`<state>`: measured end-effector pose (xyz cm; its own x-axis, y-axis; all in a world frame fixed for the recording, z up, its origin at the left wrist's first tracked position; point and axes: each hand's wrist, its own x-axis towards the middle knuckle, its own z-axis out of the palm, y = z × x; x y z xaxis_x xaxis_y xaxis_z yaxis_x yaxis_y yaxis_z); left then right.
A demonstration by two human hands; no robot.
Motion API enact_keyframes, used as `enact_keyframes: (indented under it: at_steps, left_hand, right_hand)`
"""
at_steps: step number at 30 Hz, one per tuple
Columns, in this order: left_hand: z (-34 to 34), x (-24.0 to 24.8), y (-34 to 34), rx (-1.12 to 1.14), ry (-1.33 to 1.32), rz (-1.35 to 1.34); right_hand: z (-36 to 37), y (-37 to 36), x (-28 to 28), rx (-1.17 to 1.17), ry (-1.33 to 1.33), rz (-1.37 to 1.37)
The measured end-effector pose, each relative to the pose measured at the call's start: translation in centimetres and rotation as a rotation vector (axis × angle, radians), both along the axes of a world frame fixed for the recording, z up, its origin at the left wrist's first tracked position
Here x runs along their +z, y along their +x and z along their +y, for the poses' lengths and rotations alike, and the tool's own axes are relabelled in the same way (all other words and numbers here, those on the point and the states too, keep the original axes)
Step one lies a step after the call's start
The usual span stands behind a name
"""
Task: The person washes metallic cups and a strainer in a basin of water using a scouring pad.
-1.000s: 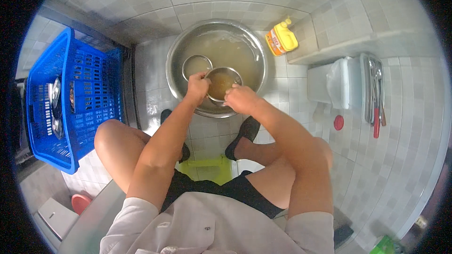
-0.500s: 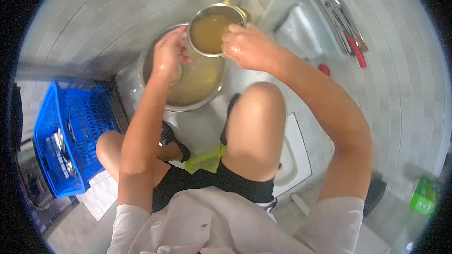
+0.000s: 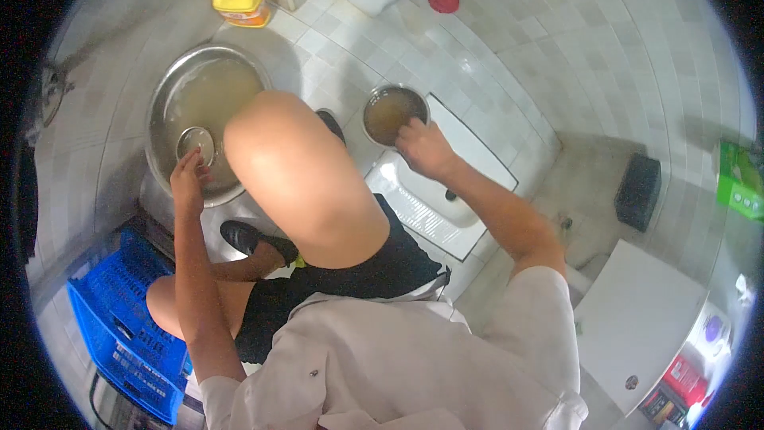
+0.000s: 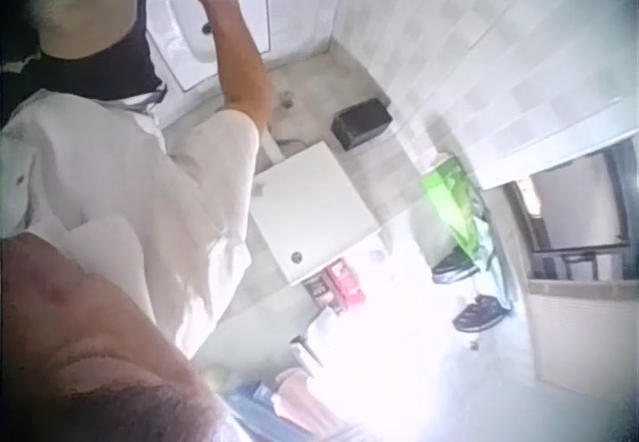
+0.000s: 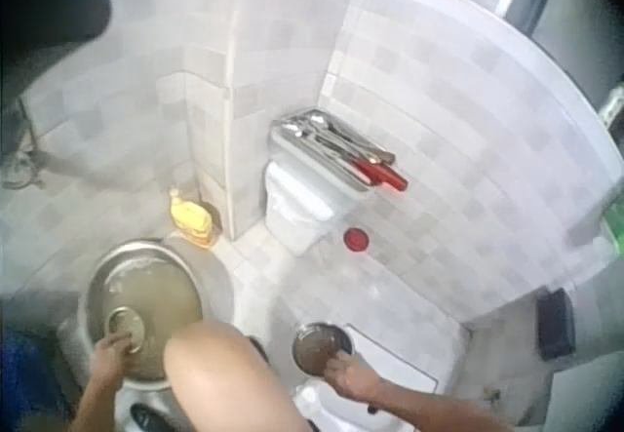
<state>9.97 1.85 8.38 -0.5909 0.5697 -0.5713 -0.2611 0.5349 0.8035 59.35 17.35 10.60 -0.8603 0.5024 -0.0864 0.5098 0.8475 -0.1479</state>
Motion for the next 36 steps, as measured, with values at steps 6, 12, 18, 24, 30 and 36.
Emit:
enact_keyframes:
  at_steps: [6, 12, 18, 24, 30, 36]
  left_hand:
    - [-1.8, -3.1, 0.0, -0.083, -0.072, -0.083]
    - [-1.7, -2.4, 0.4, -0.106, -0.088, -0.091]
    - [-1.6, -2.9, 1.8, -0.127, -0.091, -0.072]
    - [-5.3, -5.0, 0.6, -0.139, -0.153, 0.171]
    - [-9.0, -5.2, 1.1, -0.390, -0.266, 0.487]
    - [-10.2, -3.6, 1.8, -0.449, -0.243, 0.586]
  right_hand:
    - [-9.1, 11.2, -6.3, -0.225, -0.285, -0.377]
    - [-10.9, 15.4, -7.9, -0.288, -0.578, -0.748]
    - [-9.6, 20.2, -10.1, -0.169, -0.788, -1.143]
    - [-6.9, 17.9, -8.0, -0.168, -1.081, -1.342]
    - [-4.4, 10.1, -1.4, -0.521, -1.051, -1.219]
    - [-1.3, 7.0, 0.2, -0.607, -0.867, -0.879]
